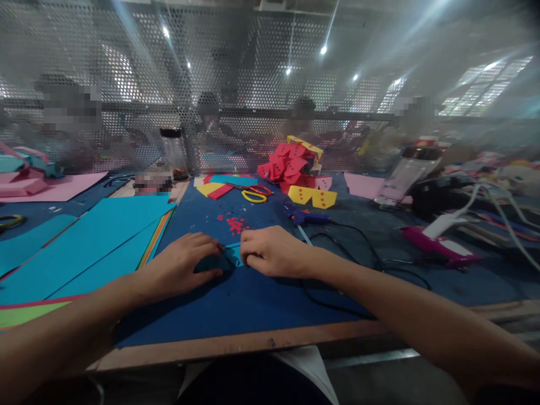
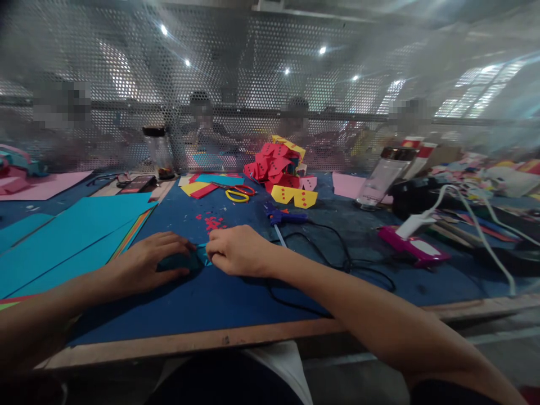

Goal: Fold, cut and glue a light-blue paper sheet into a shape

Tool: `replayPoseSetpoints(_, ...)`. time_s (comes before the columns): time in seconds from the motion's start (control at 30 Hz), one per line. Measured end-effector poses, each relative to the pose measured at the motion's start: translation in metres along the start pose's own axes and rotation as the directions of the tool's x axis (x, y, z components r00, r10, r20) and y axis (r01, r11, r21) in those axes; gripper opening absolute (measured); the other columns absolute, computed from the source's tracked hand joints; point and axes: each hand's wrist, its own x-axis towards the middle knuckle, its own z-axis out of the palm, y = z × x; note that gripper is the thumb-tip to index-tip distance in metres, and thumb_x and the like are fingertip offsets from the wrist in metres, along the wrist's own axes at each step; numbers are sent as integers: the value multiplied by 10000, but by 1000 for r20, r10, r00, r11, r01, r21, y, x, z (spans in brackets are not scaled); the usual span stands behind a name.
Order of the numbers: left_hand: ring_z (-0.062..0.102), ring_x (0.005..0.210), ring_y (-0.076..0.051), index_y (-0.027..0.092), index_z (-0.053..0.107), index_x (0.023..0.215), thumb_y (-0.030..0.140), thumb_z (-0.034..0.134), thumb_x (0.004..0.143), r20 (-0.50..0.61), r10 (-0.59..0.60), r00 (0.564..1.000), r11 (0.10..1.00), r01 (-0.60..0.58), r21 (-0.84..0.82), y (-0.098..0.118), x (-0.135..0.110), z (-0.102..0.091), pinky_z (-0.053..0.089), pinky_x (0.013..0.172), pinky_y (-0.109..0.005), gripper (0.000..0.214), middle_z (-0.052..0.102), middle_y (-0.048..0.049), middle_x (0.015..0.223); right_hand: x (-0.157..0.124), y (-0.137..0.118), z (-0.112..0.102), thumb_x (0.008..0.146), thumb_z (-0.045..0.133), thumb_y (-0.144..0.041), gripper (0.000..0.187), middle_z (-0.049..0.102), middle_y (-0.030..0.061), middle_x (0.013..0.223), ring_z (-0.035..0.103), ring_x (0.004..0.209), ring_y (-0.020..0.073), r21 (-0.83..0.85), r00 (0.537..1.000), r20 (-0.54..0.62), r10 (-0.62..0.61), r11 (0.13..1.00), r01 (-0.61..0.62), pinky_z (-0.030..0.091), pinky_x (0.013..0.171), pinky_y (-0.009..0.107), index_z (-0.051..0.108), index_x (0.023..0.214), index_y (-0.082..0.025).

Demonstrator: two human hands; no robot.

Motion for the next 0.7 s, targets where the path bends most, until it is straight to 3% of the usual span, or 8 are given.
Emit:
replayPoseSetpoints(0.17,634,1063,-240,191,606,961,284,578,935,-5,11,1000,999,-10,53,3,-1,-1,489,923,-436,100,698,-87,1106,6,12,12,945,493,-158,217,661,96,1100,568,1014,209,-100,988,-147,47,993,-62,386,860,335,685,1046,-158)
replayPoseSetpoints(0.4,636,1078,-236,199,593,950,215,544,929,-29,25,999,997,-23,71,2,-2,1,482,934,-433,56,706,-75,1109,5,18,18,965,518,-229,168,661,83,1053,562,952,212,-183,992,-97,84,978,-101,326,779,329,671,1000,-168)
replayPoseSetpoints(0.7,625,1043,-244,197,567,930,167,491,922,-19,-9,1000,996,11,83,11,2,2,462,910,-435,82,699,-85,1081,1,7,7,913,548,-195,107,677,70,1002,581,924,196,-129,991,-42,127,983,-131,304,779,319,647,932,-162)
